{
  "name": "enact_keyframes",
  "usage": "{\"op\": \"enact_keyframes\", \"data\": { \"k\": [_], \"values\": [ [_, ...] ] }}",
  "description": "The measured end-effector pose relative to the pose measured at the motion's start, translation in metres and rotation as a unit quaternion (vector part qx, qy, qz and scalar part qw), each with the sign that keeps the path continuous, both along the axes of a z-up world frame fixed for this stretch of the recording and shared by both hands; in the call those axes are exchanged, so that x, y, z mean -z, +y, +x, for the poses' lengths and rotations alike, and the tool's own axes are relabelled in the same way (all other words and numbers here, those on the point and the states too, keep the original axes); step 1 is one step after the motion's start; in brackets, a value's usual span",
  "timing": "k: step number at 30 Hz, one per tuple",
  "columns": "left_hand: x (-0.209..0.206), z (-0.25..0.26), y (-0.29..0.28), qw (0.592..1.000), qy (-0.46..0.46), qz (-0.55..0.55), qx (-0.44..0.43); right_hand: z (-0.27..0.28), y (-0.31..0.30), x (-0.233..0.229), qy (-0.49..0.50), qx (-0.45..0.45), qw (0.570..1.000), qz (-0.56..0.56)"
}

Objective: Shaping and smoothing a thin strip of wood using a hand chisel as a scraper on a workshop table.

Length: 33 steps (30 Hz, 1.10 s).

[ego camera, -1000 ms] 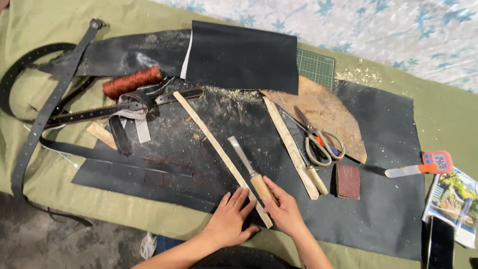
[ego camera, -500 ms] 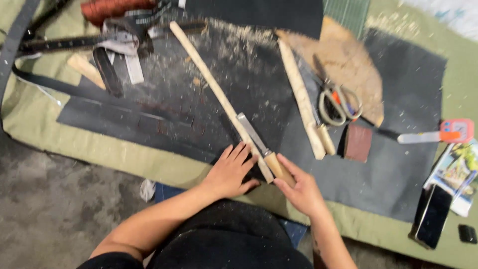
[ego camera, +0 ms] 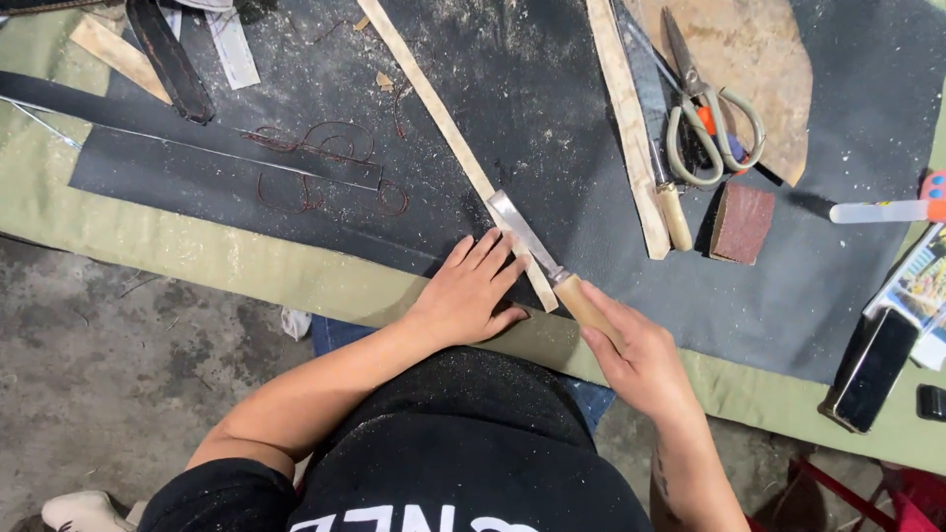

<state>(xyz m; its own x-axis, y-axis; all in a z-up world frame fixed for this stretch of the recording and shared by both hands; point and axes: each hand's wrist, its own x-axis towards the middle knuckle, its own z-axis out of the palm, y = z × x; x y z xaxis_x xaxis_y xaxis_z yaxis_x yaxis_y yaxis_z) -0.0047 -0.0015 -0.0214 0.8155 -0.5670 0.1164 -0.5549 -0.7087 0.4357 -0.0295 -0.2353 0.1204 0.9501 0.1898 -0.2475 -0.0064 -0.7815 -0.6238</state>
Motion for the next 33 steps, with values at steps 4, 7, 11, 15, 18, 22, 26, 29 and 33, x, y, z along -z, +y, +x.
{"op": "enact_keyframes", "data": {
  "k": [4,7,11,15,18,22,26,29,33],
  "values": [
    [-0.003,0.003,0.001,1.0,0.02,-0.003,0.005,0.005,0.005,0.013,0.003,-0.001,1.0,-0.006],
    [-0.001,0.002,0.0,1.0,0.028,-0.002,0.004,0.011,0.014,0.025,0.014,0.013,1.0,0.014],
    [-0.008,0.004,0.001,0.999,0.03,0.012,0.004,0.027,0.03,0.042,-0.004,-0.001,1.0,0.007],
    [-0.011,0.006,0.001,0.998,0.058,0.024,0.009,0.039,0.039,0.02,0.003,-0.013,1.0,0.001],
    [-0.007,0.005,0.0,0.998,0.059,0.017,0.013,0.029,0.024,0.007,0.032,0.003,0.999,-0.004],
    [-0.008,0.007,0.001,0.998,0.059,0.013,0.017,0.023,0.017,0.005,0.052,0.02,0.998,-0.01],
    [-0.009,0.005,0.002,0.998,0.059,0.012,0.015,0.038,0.031,0.022,0.037,0.004,0.999,-0.025],
    [-0.014,0.004,0.004,0.999,0.049,0.012,0.008,0.048,0.045,0.03,0.013,-0.005,1.0,-0.007],
    [-0.02,0.007,0.004,0.999,0.049,0.015,0.008,0.05,0.051,0.012,0.012,-0.002,1.0,0.013]
  ]
}}
